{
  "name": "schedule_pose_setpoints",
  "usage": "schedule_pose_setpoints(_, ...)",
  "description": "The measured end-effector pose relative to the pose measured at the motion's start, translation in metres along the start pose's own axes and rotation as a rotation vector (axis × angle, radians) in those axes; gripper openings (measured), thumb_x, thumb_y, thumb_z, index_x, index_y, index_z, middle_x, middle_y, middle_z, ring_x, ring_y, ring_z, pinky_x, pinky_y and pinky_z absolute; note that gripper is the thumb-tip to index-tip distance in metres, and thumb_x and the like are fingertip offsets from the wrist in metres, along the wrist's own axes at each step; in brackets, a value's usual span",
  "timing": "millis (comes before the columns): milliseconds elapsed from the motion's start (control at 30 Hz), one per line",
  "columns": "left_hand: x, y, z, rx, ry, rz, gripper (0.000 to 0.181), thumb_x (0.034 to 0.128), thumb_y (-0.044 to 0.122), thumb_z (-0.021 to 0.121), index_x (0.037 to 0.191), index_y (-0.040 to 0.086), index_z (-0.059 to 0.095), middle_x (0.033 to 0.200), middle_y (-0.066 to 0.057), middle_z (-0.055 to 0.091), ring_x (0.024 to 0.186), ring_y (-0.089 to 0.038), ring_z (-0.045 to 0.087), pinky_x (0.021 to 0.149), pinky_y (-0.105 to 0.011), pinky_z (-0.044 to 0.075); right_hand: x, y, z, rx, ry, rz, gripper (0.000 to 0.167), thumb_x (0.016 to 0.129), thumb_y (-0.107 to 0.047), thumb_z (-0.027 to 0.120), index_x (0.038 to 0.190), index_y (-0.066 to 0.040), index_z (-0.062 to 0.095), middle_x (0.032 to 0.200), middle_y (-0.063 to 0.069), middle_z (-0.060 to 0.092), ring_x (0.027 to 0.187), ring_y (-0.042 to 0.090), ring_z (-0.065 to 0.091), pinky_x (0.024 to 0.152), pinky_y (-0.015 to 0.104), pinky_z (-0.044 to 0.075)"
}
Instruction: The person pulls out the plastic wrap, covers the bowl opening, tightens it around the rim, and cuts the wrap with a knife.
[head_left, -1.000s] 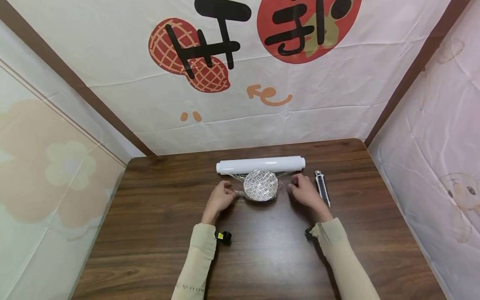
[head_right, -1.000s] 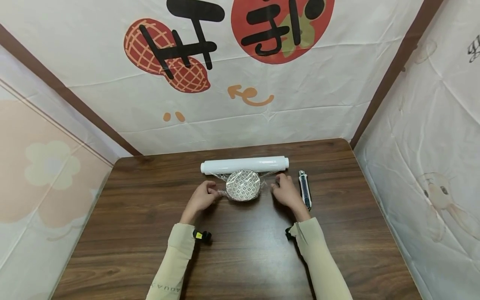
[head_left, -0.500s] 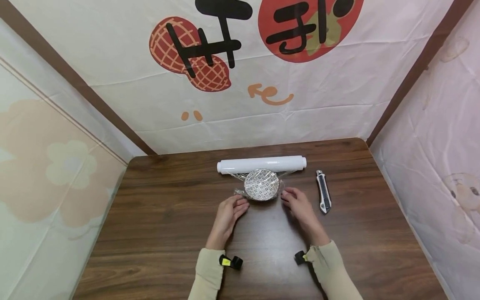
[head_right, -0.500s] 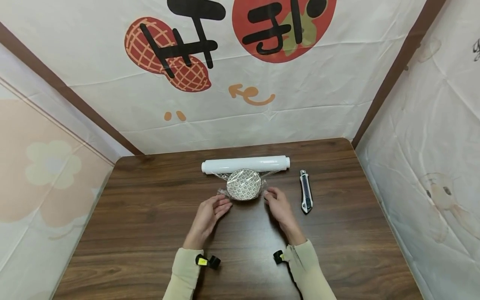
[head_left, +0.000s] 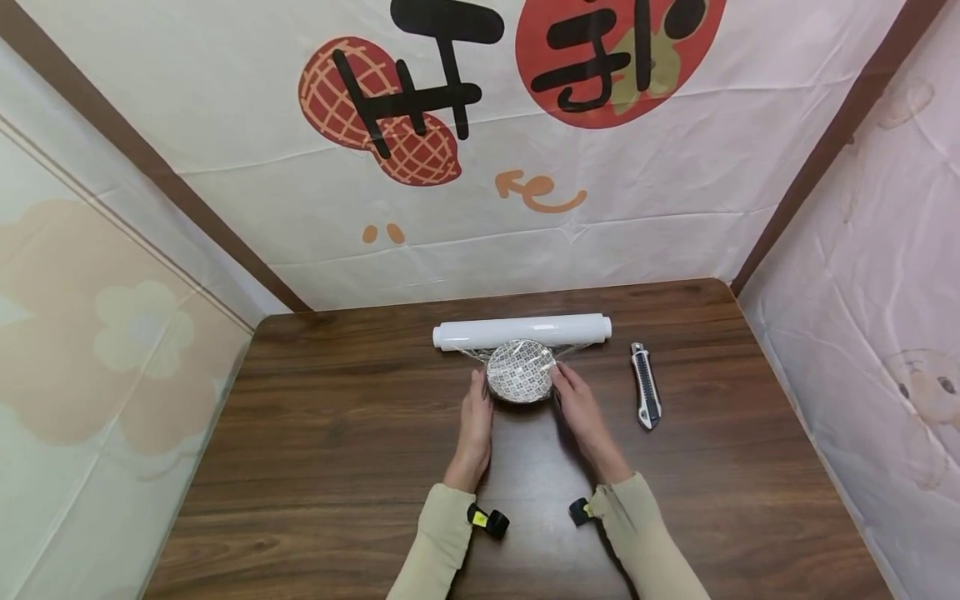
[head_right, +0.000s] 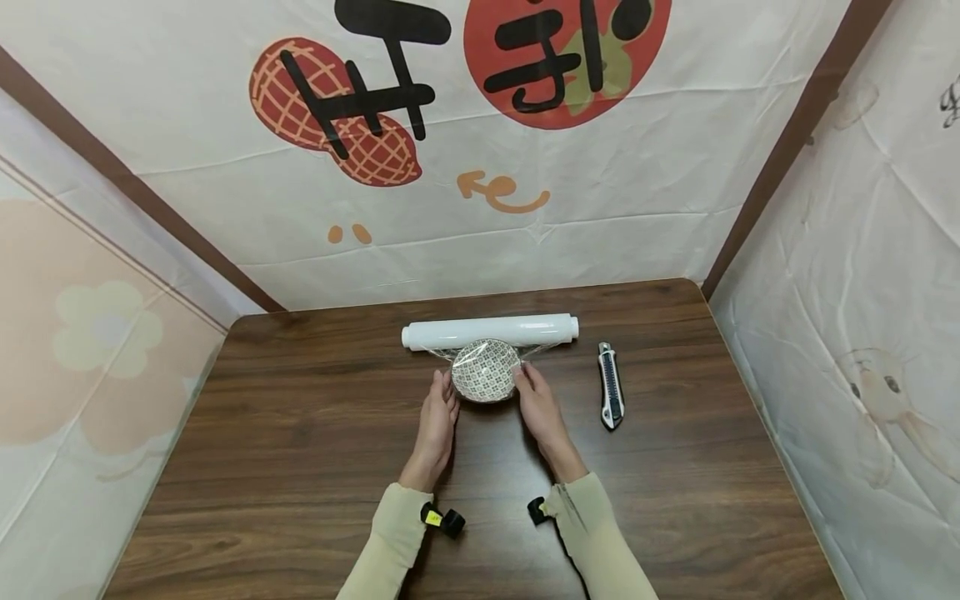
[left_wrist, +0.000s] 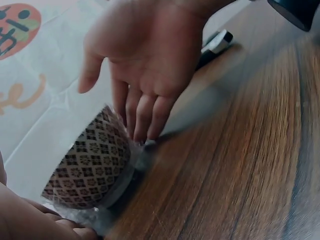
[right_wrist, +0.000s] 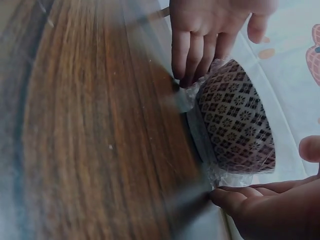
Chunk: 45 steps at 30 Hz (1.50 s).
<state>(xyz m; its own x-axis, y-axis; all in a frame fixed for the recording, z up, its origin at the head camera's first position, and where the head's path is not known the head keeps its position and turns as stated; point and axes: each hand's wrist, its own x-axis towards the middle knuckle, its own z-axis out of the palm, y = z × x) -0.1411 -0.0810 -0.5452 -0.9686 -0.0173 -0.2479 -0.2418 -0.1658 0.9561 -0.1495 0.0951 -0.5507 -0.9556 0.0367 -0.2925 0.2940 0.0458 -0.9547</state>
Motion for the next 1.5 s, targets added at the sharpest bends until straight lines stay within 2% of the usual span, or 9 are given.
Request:
schedule_pose_setpoints(233,0.016,-0.001,0.000,0.109,0.043,0.026,0.059,0.1165,0.039,0.024,0.163,0.004,0.034,0.173,-0.012,0.031,0.164,-0.030,0.020,0.135,-0.050,0.016,0.010,-0.001,0.009,0.027,0.031,-0.016,0.062,0.112,-0.037,0.048,0.159,0.002,0.040,0.165,0.024,0.042,0.156,0.039,0.037,0.130,0.053,0.028)
schedule_pose_setpoints(400,0.021,-0.004,0.005,0.137,0.116,0.039,0.055,0.1166,0.034,0.031,0.155,-0.002,0.046,0.164,-0.017,0.046,0.157,-0.033,0.035,0.130,-0.051,0.029,0.014,0.002,0.015,0.087,0.018,-0.043,0.053,0.112,-0.032,0.048,0.155,0.000,0.048,0.160,0.021,0.050,0.155,0.035,0.038,0.130,0.051,0.028)
schedule_pose_setpoints(500,0.022,-0.005,0.009,0.191,0.177,0.078,0.050,0.1159,0.028,0.037,0.130,-0.012,0.063,0.137,-0.025,0.065,0.135,-0.031,0.057,0.115,-0.045,0.047,0.015,0.004,0.015,0.052,0.055,-0.045,0.050,0.113,-0.032,0.047,0.153,-0.004,0.052,0.159,0.018,0.052,0.154,0.034,0.040,0.130,0.051,0.030)
schedule_pose_setpoints(633,0.022,-0.005,0.012,0.272,0.261,0.118,0.041,0.1135,0.018,0.044,0.108,-0.013,0.070,0.113,-0.022,0.072,0.109,-0.025,0.063,0.093,-0.036,0.052,0.018,0.007,0.015,0.022,0.096,-0.039,0.044,0.113,-0.030,0.046,0.146,-0.005,0.062,0.143,0.018,0.064,0.138,0.028,0.053,0.119,0.043,0.041)
schedule_pose_setpoints(767,0.022,-0.003,0.012,0.288,0.297,0.121,0.036,0.1114,0.014,0.048,0.107,-0.007,0.077,0.115,-0.019,0.077,0.109,-0.022,0.066,0.090,-0.032,0.053,0.020,0.007,0.015,0.042,0.112,-0.013,0.043,0.113,-0.029,0.047,0.145,-0.006,0.063,0.124,0.019,0.066,0.109,0.020,0.056,0.095,0.029,0.045)
schedule_pose_setpoints(833,0.023,-0.002,0.011,0.284,0.297,0.123,0.035,0.1105,0.012,0.048,0.106,-0.008,0.077,0.115,-0.020,0.076,0.110,-0.024,0.066,0.090,-0.033,0.054,0.020,0.007,0.015,0.052,0.118,0.001,0.044,0.112,-0.028,0.048,0.148,-0.007,0.060,0.129,0.017,0.066,0.108,0.016,0.056,0.092,0.024,0.045)
schedule_pose_setpoints(1200,0.023,-0.003,0.012,0.165,0.273,0.101,0.033,0.1087,0.005,0.048,0.127,-0.011,0.070,0.128,-0.028,0.071,0.120,-0.031,0.065,0.101,-0.042,0.055,0.022,0.007,0.008,0.085,0.039,0.010,0.049,0.112,-0.024,0.050,0.153,0.001,0.049,0.158,0.023,0.051,0.144,0.034,0.052,0.120,0.049,0.044)
schedule_pose_setpoints(1300,0.026,-0.004,0.011,0.166,0.252,0.107,0.034,0.1093,0.006,0.047,0.132,-0.011,0.067,0.135,-0.029,0.068,0.132,-0.036,0.062,0.111,-0.049,0.052,0.023,0.006,0.006,0.092,0.030,0.014,0.049,0.112,-0.023,0.049,0.154,0.002,0.048,0.158,0.024,0.050,0.144,0.035,0.051,0.120,0.051,0.044)
schedule_pose_setpoints(1500,0.026,-0.003,0.009,0.147,0.242,0.113,0.034,0.1089,0.007,0.049,0.133,-0.011,0.066,0.137,-0.027,0.067,0.135,-0.034,0.060,0.113,-0.050,0.051,0.023,0.005,0.007,0.066,0.055,0.024,0.046,0.112,-0.023,0.050,0.151,-0.002,0.054,0.155,0.021,0.055,0.131,0.025,0.056,0.111,0.041,0.050)
